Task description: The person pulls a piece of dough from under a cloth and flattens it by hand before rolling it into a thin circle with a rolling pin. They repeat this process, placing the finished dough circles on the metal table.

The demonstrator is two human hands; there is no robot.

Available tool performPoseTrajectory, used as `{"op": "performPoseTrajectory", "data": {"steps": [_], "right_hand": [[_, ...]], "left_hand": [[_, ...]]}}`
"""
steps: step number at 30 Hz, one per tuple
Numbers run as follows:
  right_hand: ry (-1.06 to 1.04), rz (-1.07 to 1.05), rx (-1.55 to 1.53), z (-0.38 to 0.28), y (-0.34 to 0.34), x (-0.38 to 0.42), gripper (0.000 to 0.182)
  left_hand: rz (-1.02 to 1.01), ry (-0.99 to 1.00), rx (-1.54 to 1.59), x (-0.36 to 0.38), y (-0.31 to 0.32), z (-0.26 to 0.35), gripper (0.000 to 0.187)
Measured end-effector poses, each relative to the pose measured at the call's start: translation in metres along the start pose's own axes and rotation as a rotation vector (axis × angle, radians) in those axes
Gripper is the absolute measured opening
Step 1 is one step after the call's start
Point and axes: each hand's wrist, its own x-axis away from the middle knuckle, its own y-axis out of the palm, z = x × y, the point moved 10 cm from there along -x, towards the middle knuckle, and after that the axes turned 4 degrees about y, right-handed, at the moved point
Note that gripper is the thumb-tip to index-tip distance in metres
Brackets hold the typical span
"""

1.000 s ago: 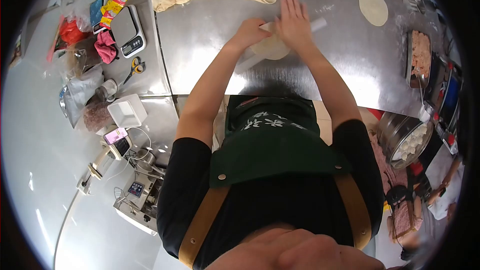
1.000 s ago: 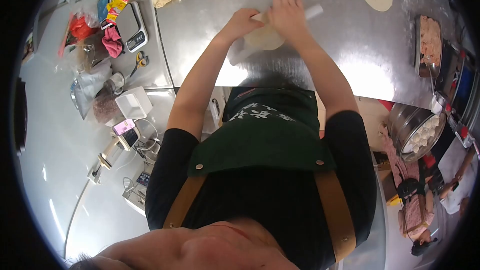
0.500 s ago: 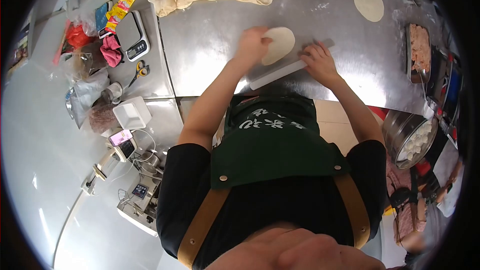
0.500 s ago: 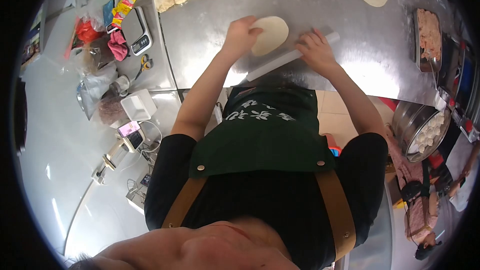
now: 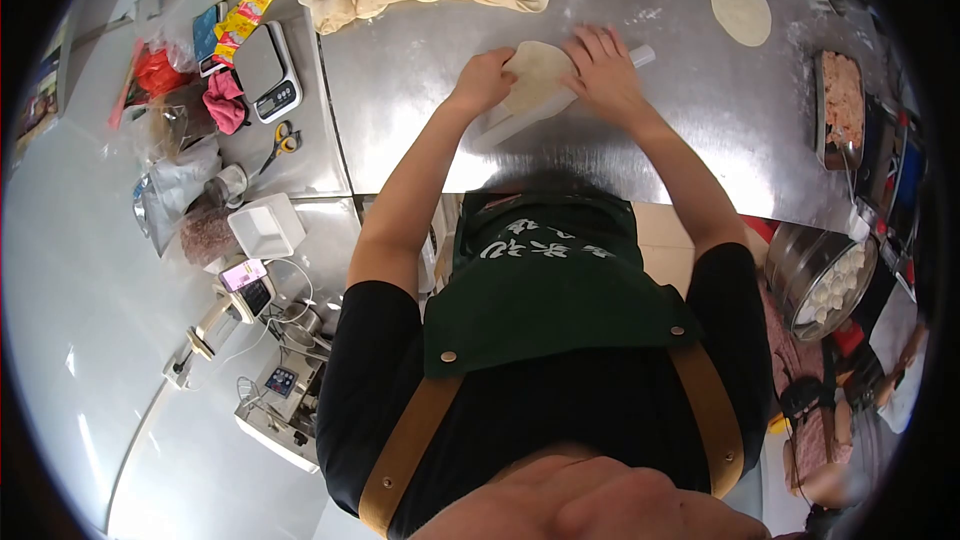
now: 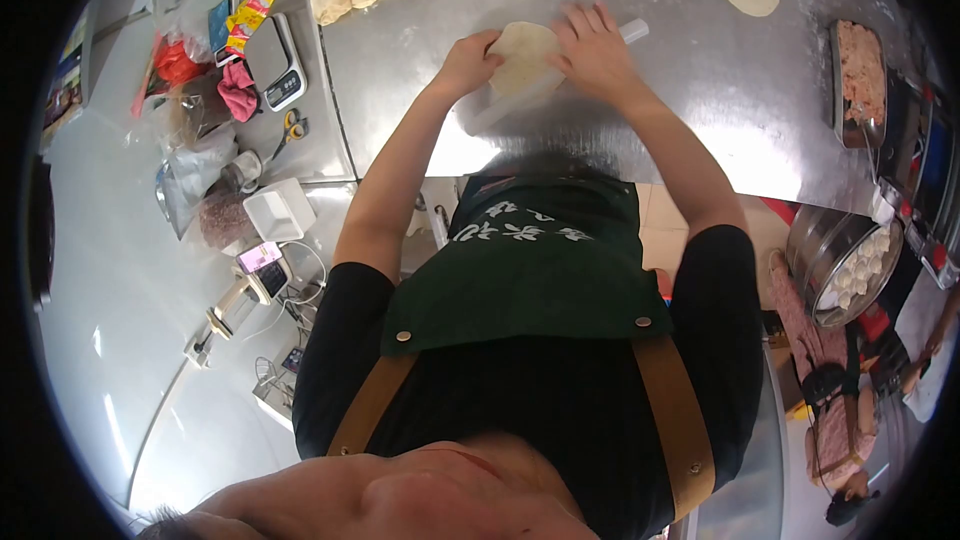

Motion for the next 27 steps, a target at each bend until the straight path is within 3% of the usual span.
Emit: {"op": "performPoseTrajectory", "data": {"steps": [3, 6, 9, 12, 15, 18, 21, 27], "right_hand": [[0.124, 0.089, 0.091, 0.002, 0.007, 0.016, 0.045], [0.165, 0.019, 0.118, 0.012, 0.026, 0.025, 0.052], [0.212, -0.003, 0.169, 0.01, 0.027, -0.03, 0.053], [0.212, 0.041, 0.195, 0.011, 0.031, -0.03, 0.056], [0.13, 0.019, 0.068, 0.01, 0.023, 0.033, 0.061], [0.064, -0.112, 0.071, 0.008, 0.012, 0.087, 0.054], [0.007, -0.177, 0.027, 0.004, 0.006, 0.118, 0.043], [0.15, -0.063, -0.102, 0.006, -0.036, 0.154, 0.038]], "left_hand": [[0.097, -0.017, 0.276, -0.001, 0.002, -0.006, 0.028], [0.103, -0.059, 0.534, -0.01, 0.016, -0.018, 0.029], [0.077, -0.161, 0.689, -0.022, 0.019, -0.018, 0.028], [-0.041, -0.202, 0.531, -0.035, 0.024, -0.023, 0.032], [-0.169, 0.042, 0.074, -0.042, 0.02, 0.01, 0.035], [-0.029, 0.139, -0.318, -0.025, 0.006, 0.043, 0.028], [-0.069, 0.119, -0.516, -0.002, 0.013, 0.071, 0.026], [-0.12, 0.286, -0.401, 0.033, 0.012, 0.14, 0.018]]}}
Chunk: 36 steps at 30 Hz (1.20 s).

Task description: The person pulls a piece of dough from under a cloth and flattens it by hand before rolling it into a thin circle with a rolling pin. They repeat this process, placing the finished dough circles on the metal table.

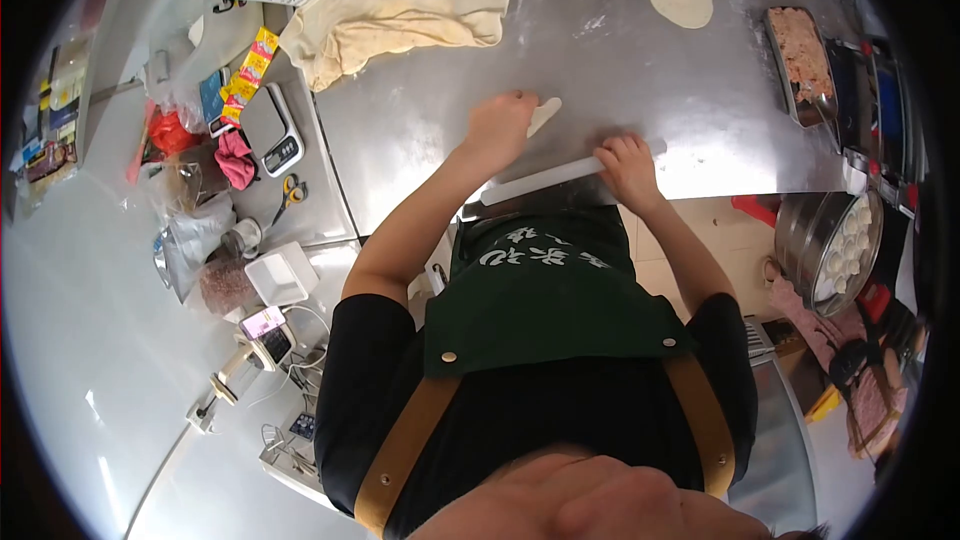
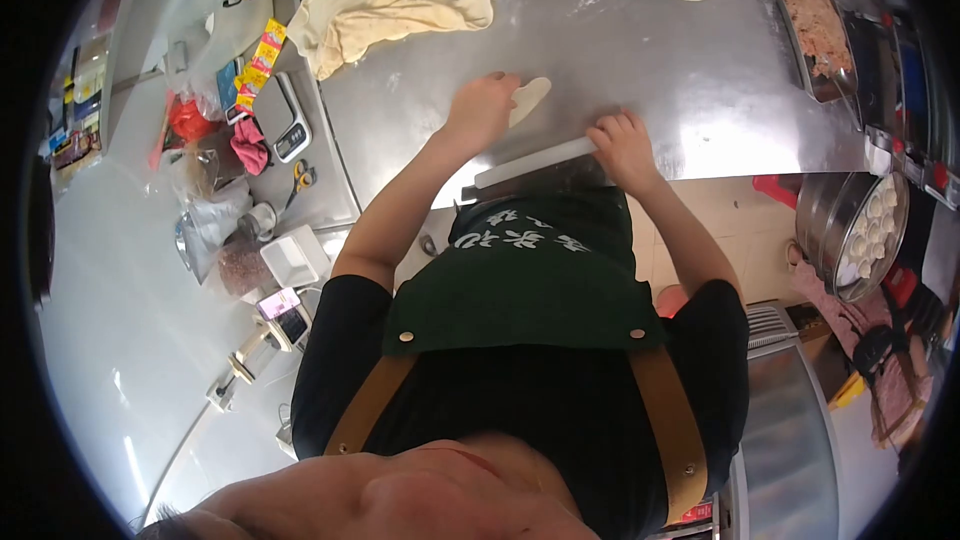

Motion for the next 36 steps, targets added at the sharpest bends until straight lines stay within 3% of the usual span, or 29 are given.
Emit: {"op": "performPoseTrajectory", "data": {"steps": [3, 6, 9, 12, 16, 18, 21, 23, 31, 36], "right_hand": [[0.093, 0.053, -0.065, 0.008, -0.011, 0.03, 0.038], [0.143, 0.084, -0.086, 0.012, -0.018, 0.052, 0.038], [0.18, 0.093, -0.077, 0.02, -0.022, 0.069, 0.037], [0.244, 0.081, -0.097, 0.032, -0.022, 0.078, 0.036], [0.283, 0.099, -0.081, 0.038, -0.026, 0.084, 0.032], [0.336, 0.143, -0.037, 0.046, -0.018, 0.09, 0.03], [0.331, 0.198, -0.048, 0.032, -0.022, 0.085, 0.031], [0.353, 0.189, 0.018, 0.019, -0.016, 0.08, 0.034], [0.322, 0.17, 0.019, -0.033, 0.024, 0.052, 0.03], [0.172, 0.223, 0.055, -0.046, 0.021, 0.019, 0.03]], "left_hand": [[0.109, 0.052, 0.157, -0.028, -0.015, 0.03, 0.023], [0.107, -0.089, 0.421, -0.096, 0.004, 0.03, 0.031], [0.337, -0.25, 0.683, -0.162, 0.031, -0.003, 0.036], [0.502, -0.338, 0.613, -0.202, 0.073, -0.06, 0.037], [0.43, -0.448, 0.779, -0.178, 0.092, -0.087, 0.039], [0.355, -0.476, 1.118, -0.139, 0.078, -0.06, 0.043], [0.289, -0.289, 1.311, -0.136, 0.103, -0.085, 0.041], [0.207, -0.275, 1.355, -0.126, 0.113, -0.099, 0.041], [0.065, -0.286, 1.171, -0.058, 0.09, -0.127, 0.039], [0.122, -0.289, 1.064, -0.014, 0.08, -0.145, 0.035]]}}
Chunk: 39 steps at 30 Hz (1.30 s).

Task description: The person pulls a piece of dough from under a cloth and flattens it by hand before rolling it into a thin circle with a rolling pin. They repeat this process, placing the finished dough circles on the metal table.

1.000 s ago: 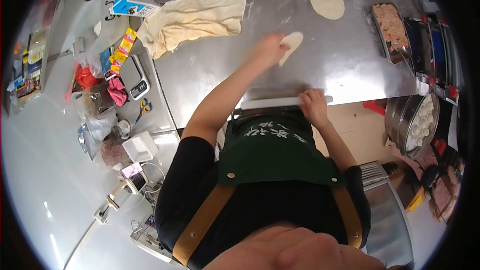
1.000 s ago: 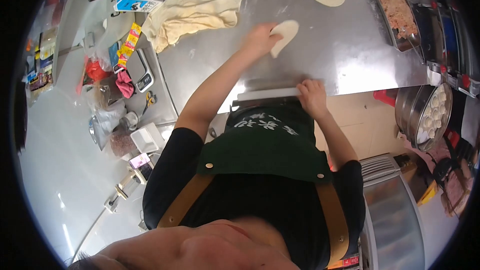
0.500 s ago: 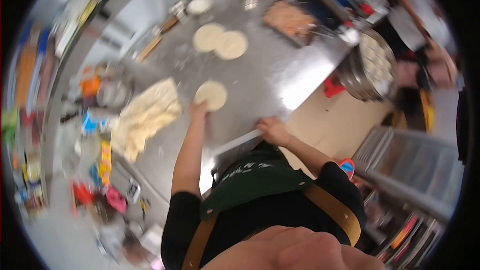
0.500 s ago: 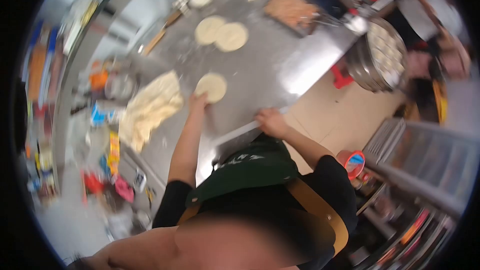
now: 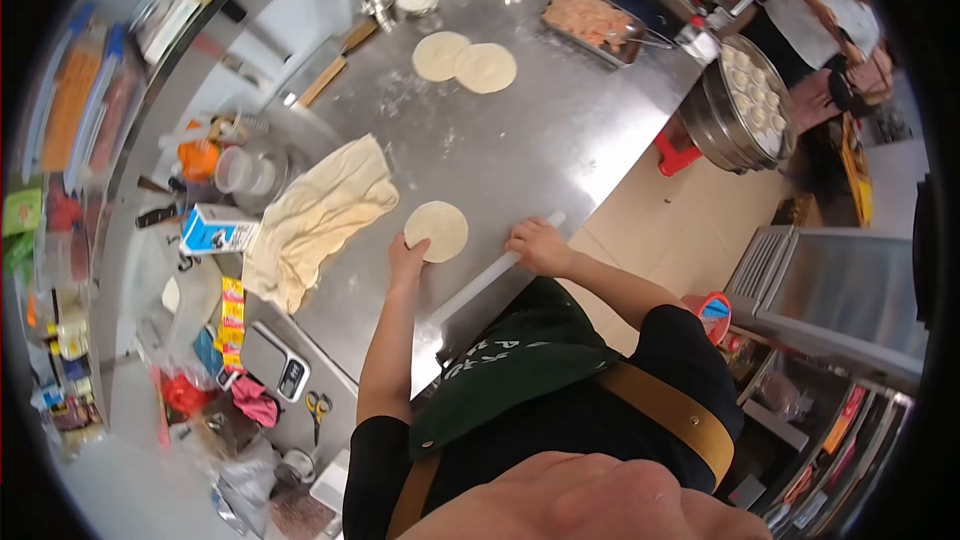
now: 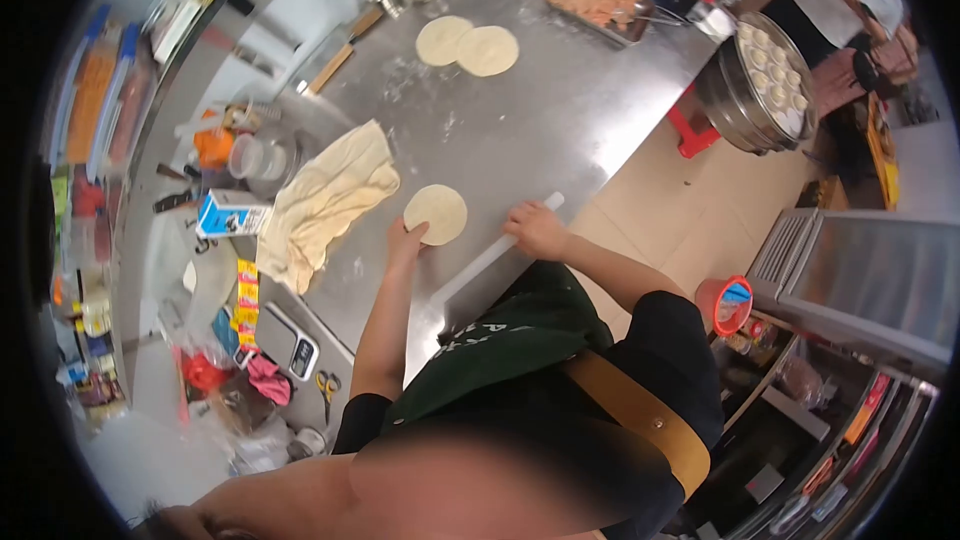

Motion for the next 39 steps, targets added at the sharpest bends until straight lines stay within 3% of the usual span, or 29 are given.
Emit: {"op": "performPoseTrajectory", "data": {"steps": [5, 6, 10, 22, 28, 31, 34, 37, 39], "right_hand": [[0.028, -0.134, 0.035, 0.022, 0.026, -0.026, 0.021], [0.028, -0.147, 0.04, 0.032, 0.045, -0.026, 0.02], [-0.096, -0.091, -0.024, 0.017, 0.004, -0.058, 0.025], [-0.265, -0.282, -0.102, 0.009, 0.036, -0.127, 0.029], [-0.022, 0.04, 0.166, 0.017, 0.042, -0.14, 0.044], [0.029, 0.01, 0.164, 0.026, 0.049, -0.113, 0.049], [0.063, -0.075, 0.182, 0.018, 0.05, -0.14, 0.051], [0.086, -0.011, 0.188, 0.014, 0.059, -0.166, 0.053], [0.062, -0.019, 0.194, 0.018, 0.057, -0.141, 0.054]], "left_hand": [[0.077, 0.087, -0.266, 0.013, -0.015, -0.011, 0.036], [0.06, 0.137, -0.136, 0.013, -0.013, -0.015, 0.04], [0.143, 0.161, -0.388, 0.019, -0.017, 0.002, 0.032], [0.147, -0.035, -0.043, 0.01, -0.005, 0.02, 0.032], [0.151, -0.082, -0.062, 0.012, -0.005, 0.027, 0.03], [0.137, -0.076, -0.045, 0.007, -0.007, 0.016, 0.029], [0.135, -0.123, 0.024, 0.002, -0.003, 0.016, 0.029], [0.038, -0.159, -0.009, -0.008, 0.001, 0.026, 0.031], [-0.092, -0.107, -0.193, -0.024, 0.004, 0.023, 0.034]]}}
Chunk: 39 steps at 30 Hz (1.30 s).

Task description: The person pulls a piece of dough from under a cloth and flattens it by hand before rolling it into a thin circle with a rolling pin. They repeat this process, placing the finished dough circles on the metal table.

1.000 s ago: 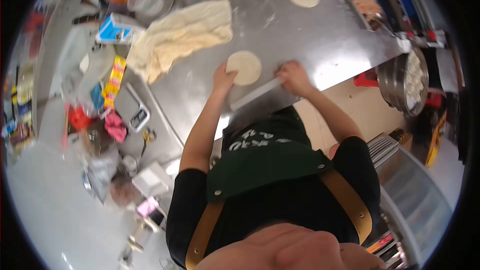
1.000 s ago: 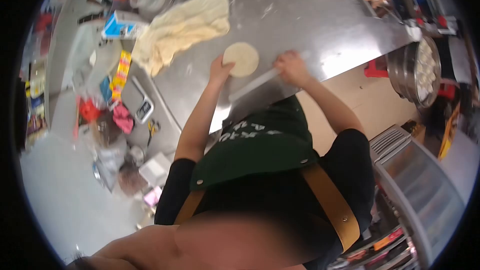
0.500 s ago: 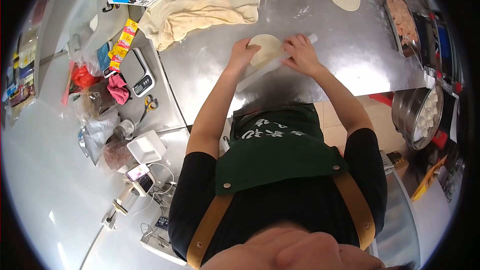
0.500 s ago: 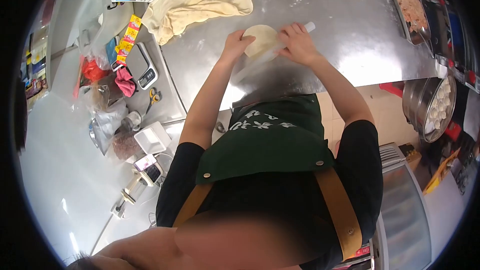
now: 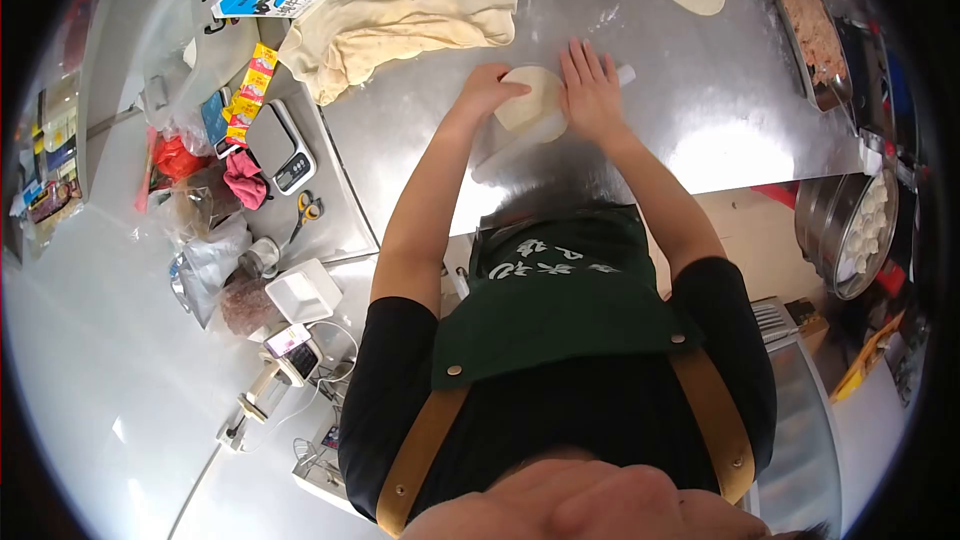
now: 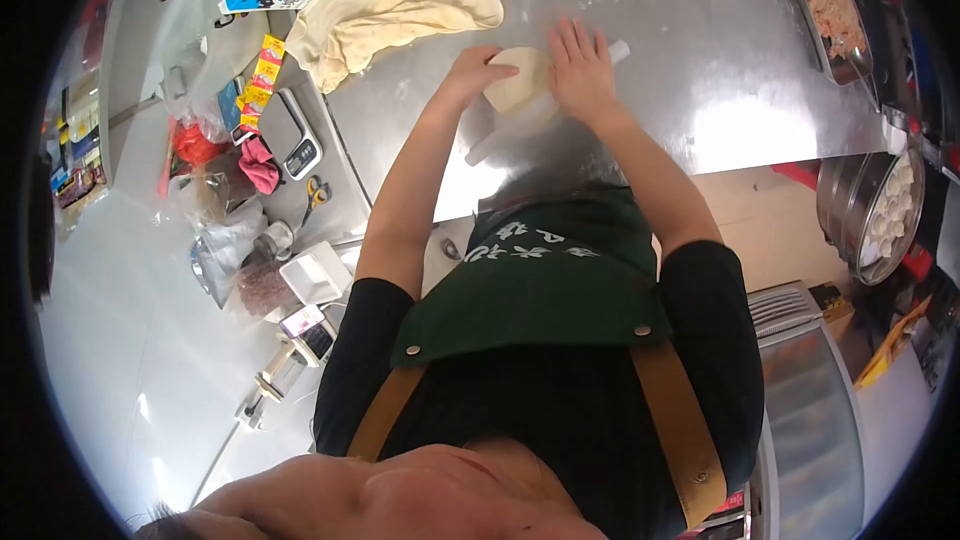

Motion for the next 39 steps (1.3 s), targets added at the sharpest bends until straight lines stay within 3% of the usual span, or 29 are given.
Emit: {"op": "performPoseTrajectory", "data": {"steps": [4, 7, 13, 16, 19, 22, 28, 31, 37, 39], "right_hand": [[-0.02, -0.09, 0.023, -0.002, 0.003, -0.009, 0.057], [-0.038, -0.02, -0.036, -0.009, 0.002, -0.03, 0.059], [-0.244, -0.061, -0.191, 0.013, -0.021, 0.069, 0.047], [-0.363, -0.217, -0.189, 0.015, -0.017, 0.094, 0.041], [-0.291, -0.261, -0.216, 0.025, -0.029, 0.098, 0.038], [-0.293, -0.226, -0.197, 0.026, -0.044, 0.082, 0.035], [-0.412, -0.18, -0.215, 0.005, -0.037, 0.018, 0.037], [-0.456, -0.246, -0.233, -0.002, -0.027, -0.001, 0.032], [-0.157, 0.103, -0.047, -0.001, -0.009, -0.035, 0.044], [-0.101, 0.051, -0.009, 0.004, -0.002, -0.01, 0.046]], "left_hand": [[-0.16, 0.139, -0.435, -0.015, 0.016, 0.019, 0.033], [-0.169, 0.137, -0.816, -0.009, 0.024, 0.036, 0.027], [0.055, 0.28, -1.059, 0.035, 0.04, 0.066, 0.019], [0.043, 0.275, -0.876, 0.064, 0.04, 0.085, 0.025], [0.276, 0.327, -0.324, 0.075, 0.005, 0.083, 0.022], [0.362, 0.229, -0.474, 0.051, 0.0, 0.027, 0.023], [0.254, 0.078, -0.241, 0.036, -0.009, -0.017, 0.023], [0.258, 0.005, 0.235, 0.035, -0.01, -0.015, 0.024], [0.218, -0.075, 0.32, 0.023, -0.006, -0.017, 0.03], [0.195, -0.086, 0.292, 0.02, -0.006, -0.019, 0.031]]}}
